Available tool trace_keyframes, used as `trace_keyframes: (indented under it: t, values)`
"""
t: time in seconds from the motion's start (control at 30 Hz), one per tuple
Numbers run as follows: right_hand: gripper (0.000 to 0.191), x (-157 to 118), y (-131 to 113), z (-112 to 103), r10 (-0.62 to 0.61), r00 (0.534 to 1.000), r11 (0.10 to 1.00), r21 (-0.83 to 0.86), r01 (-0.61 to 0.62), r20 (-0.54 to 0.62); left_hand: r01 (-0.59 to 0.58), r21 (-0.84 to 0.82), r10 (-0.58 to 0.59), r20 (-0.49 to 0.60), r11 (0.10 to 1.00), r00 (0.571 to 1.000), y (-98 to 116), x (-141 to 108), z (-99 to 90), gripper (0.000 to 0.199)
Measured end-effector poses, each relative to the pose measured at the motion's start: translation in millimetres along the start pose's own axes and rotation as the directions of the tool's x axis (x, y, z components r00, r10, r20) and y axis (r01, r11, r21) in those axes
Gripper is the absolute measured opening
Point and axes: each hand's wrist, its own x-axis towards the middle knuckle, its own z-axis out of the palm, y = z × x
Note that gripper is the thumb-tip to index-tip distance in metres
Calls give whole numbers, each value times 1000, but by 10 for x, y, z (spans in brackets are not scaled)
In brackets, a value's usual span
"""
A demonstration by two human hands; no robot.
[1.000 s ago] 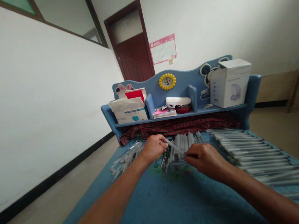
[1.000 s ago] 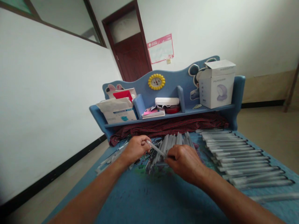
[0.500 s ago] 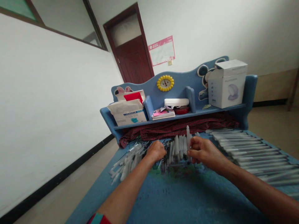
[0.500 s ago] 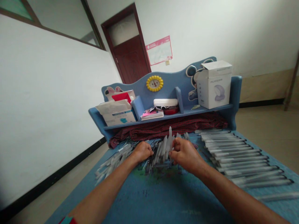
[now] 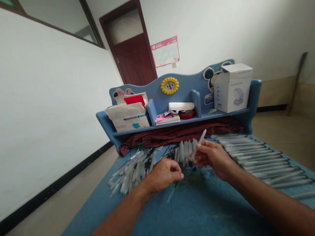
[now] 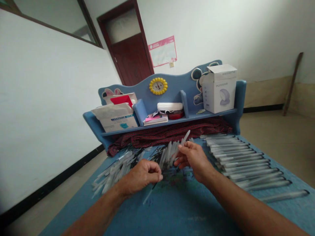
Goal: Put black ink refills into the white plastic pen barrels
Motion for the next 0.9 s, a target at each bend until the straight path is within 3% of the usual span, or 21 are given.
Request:
trace_keyframes:
  t: [0.7,0.9]
  values:
    - [14,2,38,-2,48,998,998,40,-49,29,-14,-71,16,20,997,1000,9,-40,37,8]
    - [16,-56,51,66,84,989,994,61,-92,121,10,-155,-1,54,988,999,-1,-54,53,7]
